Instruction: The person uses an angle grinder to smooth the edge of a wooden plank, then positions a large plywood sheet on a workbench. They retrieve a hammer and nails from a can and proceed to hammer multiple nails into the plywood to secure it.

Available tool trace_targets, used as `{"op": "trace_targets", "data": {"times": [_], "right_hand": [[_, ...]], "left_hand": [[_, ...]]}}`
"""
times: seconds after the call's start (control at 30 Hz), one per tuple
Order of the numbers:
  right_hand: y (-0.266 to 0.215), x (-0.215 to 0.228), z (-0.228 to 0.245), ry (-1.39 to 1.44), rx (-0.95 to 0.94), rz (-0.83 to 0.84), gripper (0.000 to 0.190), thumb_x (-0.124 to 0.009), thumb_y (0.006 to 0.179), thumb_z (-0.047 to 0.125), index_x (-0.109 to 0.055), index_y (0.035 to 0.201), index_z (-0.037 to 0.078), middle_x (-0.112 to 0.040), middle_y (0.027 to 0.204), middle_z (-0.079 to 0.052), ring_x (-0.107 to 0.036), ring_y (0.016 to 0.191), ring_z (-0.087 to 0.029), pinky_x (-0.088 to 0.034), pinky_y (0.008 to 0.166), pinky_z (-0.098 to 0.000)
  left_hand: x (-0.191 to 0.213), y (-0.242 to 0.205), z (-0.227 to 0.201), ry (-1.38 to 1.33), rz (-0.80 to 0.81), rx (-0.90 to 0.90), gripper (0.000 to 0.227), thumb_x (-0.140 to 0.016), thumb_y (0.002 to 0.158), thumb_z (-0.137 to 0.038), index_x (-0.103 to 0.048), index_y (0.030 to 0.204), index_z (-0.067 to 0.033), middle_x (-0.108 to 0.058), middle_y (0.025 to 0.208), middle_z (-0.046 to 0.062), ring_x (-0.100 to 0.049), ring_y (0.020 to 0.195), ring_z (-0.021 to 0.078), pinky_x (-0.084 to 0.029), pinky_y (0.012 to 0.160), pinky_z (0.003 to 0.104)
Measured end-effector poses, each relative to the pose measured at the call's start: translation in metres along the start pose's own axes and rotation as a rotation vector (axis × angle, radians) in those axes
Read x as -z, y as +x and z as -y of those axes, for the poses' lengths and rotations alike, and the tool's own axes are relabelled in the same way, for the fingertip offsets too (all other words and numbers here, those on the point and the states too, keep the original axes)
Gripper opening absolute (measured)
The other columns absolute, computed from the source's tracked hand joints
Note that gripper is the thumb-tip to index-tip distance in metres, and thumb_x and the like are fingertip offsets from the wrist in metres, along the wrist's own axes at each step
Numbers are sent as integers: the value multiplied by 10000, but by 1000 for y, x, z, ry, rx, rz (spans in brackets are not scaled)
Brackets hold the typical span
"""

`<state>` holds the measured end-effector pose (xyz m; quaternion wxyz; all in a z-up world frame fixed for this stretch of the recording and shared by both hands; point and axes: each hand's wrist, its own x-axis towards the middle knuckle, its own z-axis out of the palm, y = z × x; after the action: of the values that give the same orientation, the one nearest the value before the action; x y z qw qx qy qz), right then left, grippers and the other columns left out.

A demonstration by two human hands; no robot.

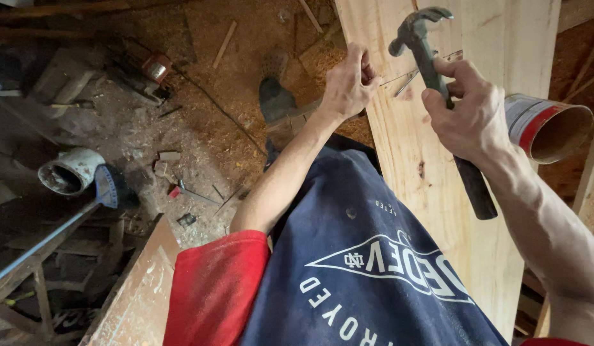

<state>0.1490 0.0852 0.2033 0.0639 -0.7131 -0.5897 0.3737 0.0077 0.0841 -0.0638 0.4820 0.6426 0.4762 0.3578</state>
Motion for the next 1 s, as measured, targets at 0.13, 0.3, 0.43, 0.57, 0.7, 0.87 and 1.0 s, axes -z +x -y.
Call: {"op": "trace_targets", "data": {"times": [0.13,0.3,0.43,0.57,0.7,0.87,1.0], "right_hand": [[11,10,8,-83,-338,287,475,-584,999,142,-532,1460,39,-726,963,-247,-643,549,-236,-507,390,-398],[12,9,15,-51,-328,204,465,-573,968,134,-565,1425,51,-708,1002,-227,-639,554,-210,-499,348,-362],[14,16,20,-154,-297,283,463,-594,991,153,-567,1443,58,-734,881,-265,-626,528,-235,-465,356,-354],[6,19,17,-116,-55,50,455,-595,1030,147,-549,1447,-31,-708,926,-231,-628,563,-181,-467,371,-311],[4,8,9,-145,-218,283,443,-585,976,145,-579,1394,-1,-683,734,-205,-563,438,-183,-441,295,-344],[8,6,3,-168,-44,88,426,-585,1062,117,-544,1449,-56,-664,743,-160,-557,482,-137,-391,326,-323],[2,4,5,-135,-165,333,379,-558,1016,130,-584,1369,-5,-659,644,-182,-553,412,-167,-385,258,-348]], "left_hand": [[3,3,-7,81,54,110,338,-723,939,-64,-414,1067,-107,-632,747,65,-660,581,158,-541,486,270],[6,1,-17,71,-15,48,427,-785,811,-111,-420,1032,-86,-615,699,40,-633,589,161,-496,484,314],[9,6,-20,24,-8,25,346,-709,854,-38,-425,1039,-109,-568,743,23,-620,606,171,-515,502,324],[19,7,-14,-275,186,324,157,-606,947,-62,-476,1009,-123,-587,905,55,-676,711,210,-601,571,376],[15,30,-5,317,-299,-44,274,-518,1017,-221,-476,1274,-136,-550,1232,149,-539,1143,285,-530,923,471],[-21,54,9,439,-520,-78,448,-393,1126,-365,-355,1529,-172,-446,1542,121,-427,1397,261,-326,1212,510],[-28,47,27,410,-520,-74,348,-402,1137,-283,-402,1479,-221,-488,1479,29,-454,1356,169,-317,1188,436]]}}
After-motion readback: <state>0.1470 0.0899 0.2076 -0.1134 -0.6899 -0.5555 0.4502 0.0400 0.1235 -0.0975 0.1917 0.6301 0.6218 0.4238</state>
